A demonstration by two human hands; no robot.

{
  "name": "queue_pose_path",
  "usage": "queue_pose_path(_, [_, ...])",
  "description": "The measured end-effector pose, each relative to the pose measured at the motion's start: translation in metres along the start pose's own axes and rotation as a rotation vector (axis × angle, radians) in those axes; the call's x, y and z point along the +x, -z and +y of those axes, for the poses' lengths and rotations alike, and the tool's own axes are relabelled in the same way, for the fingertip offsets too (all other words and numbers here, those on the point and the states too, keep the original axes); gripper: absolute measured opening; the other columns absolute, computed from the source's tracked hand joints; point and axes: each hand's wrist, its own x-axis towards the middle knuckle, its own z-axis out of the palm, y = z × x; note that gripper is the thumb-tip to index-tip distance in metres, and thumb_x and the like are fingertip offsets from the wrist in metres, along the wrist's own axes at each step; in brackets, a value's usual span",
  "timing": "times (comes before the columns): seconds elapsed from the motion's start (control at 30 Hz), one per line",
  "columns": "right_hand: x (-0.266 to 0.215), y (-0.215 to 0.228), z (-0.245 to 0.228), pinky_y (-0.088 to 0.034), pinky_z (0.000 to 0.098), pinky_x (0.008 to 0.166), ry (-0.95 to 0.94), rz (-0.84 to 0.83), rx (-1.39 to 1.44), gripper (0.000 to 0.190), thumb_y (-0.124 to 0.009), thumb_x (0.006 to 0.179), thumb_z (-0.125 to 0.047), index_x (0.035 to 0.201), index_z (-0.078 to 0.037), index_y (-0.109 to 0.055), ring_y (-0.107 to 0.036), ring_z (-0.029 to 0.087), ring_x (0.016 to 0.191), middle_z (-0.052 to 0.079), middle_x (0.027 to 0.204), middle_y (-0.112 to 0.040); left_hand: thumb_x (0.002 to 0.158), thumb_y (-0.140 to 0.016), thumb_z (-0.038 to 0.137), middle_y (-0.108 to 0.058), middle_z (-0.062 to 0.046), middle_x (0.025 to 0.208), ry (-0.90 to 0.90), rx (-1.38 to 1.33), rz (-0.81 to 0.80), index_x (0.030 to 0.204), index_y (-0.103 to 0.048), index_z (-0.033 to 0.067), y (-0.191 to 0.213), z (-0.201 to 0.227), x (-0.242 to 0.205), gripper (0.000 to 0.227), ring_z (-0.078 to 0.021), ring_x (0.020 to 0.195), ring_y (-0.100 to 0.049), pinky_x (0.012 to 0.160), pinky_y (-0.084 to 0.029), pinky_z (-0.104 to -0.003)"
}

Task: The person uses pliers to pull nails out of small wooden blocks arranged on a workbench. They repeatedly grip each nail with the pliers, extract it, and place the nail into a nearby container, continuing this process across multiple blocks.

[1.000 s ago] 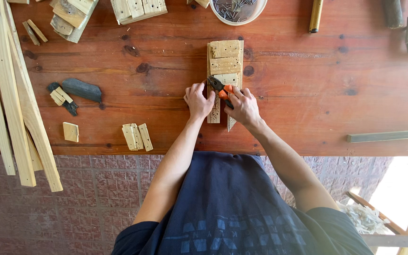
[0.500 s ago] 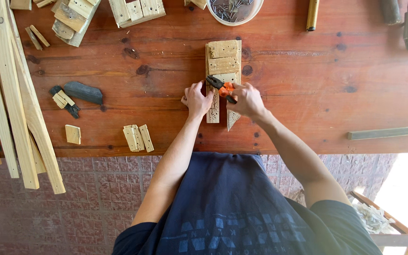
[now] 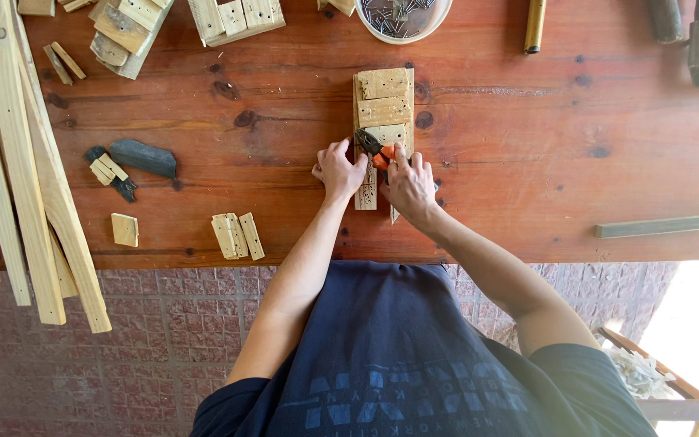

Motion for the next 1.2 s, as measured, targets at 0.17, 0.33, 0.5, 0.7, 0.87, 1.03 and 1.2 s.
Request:
queue_pose_path(0.17, [0.005, 0.029, -0.009, -0.05, 0.0454, 0.081, -0.049, -0.119, -0.009, 0.025, -0.059, 0.084, -0.023, 0.1, -0.007, -0.071, -0.058, 0.041, 0.114, 0.022, 0.16, -0.041, 0.086, -0.071, 0.035, -0.061, -0.001, 0.124, -0.048, 0.021, 0.033, 0.139, -0.062, 0.0195, -0.012, -0.015, 0.005, 0.056, -0.0259, 0.124, -0.045, 0.106, -0.025, -0.068])
queue_pose_path(0.33, [0.01, 0.04, -0.011, -0.05, 0.0494, 0.084, -0.071, -0.147, 0.028, 0.032, -0.065, 0.08, -0.026, 0.102, -0.005, -0.073, -0.054, 0.04, 0.114, 0.02, 0.154, -0.034, 0.088, -0.071, 0.032, -0.06, 0.0, 0.124, -0.13, 0.037, 0.07, 0.141, -0.061, 0.0216, -0.008, -0.017, -0.004, 0.054, -0.0248, 0.124, -0.044, 0.106, -0.025, -0.066])
queue_pose_path(0.5, [0.011, 0.033, -0.011, -0.051, 0.0491, 0.08, -0.04, -0.159, 0.043, 0.029, -0.062, 0.08, -0.025, 0.095, -0.002, -0.071, -0.054, 0.04, 0.11, 0.017, 0.135, -0.038, 0.089, -0.07, 0.039, -0.059, 0.003, 0.121, -0.144, 0.027, 0.094, 0.139, -0.061, 0.0267, -0.015, -0.023, -0.001, 0.053, -0.0236, 0.123, -0.044, 0.105, -0.025, -0.064])
queue_pose_path(0.7, [0.008, 0.005, 0.004, -0.055, 0.0526, 0.067, 0.049, -0.014, 0.013, 0.041, -0.06, 0.086, -0.038, 0.096, 0.001, -0.069, -0.065, 0.044, 0.095, 0.025, 0.141, -0.052, 0.088, -0.068, 0.04, -0.06, 0.004, 0.12, -0.026, 0.048, 0.053, 0.137, -0.064, 0.0288, -0.009, -0.008, -0.004, 0.05, -0.0215, 0.125, -0.043, 0.107, -0.025, -0.065])
queue_pose_path(0.87, [0.019, -0.001, 0.025, -0.06, 0.0479, 0.063, 0.065, -0.037, 0.105, 0.043, -0.061, 0.082, -0.046, 0.091, -0.005, -0.071, -0.068, 0.035, 0.083, 0.012, 0.132, -0.062, 0.087, -0.069, 0.045, -0.061, 0.004, 0.121, 0.03, 0.058, 0.01, 0.137, -0.064, 0.0313, -0.005, -0.001, -0.001, 0.052, -0.0214, 0.125, -0.044, 0.107, -0.026, -0.066])
queue_pose_path(1.03, [0.024, 0.014, 0.033, -0.06, 0.05, 0.064, 0.057, -0.092, 0.247, 0.041, -0.064, 0.081, -0.046, 0.084, -0.006, -0.071, -0.069, 0.038, 0.077, 0.009, 0.112, -0.068, 0.086, -0.07, 0.048, -0.063, 0.005, 0.121, 0.049, 0.059, 0.007, 0.136, -0.065, 0.0314, -0.015, -0.011, 0.007, 0.052, -0.0218, 0.125, -0.045, 0.106, -0.028, -0.066])
queue_pose_path(1.2, [0.013, 0.051, 0.002, -0.056, 0.0454, 0.086, 0.008, -0.227, -0.037, 0.028, -0.053, 0.091, -0.029, 0.103, -0.008, -0.068, -0.064, 0.036, 0.114, 0.014, 0.161, -0.041, 0.085, -0.069, 0.047, -0.063, 0.004, 0.124, 0.061, 0.074, 0.013, 0.135, -0.066, 0.029, -0.017, -0.014, 0.008, 0.053, -0.0226, 0.125, -0.046, 0.106, -0.029, -0.065])
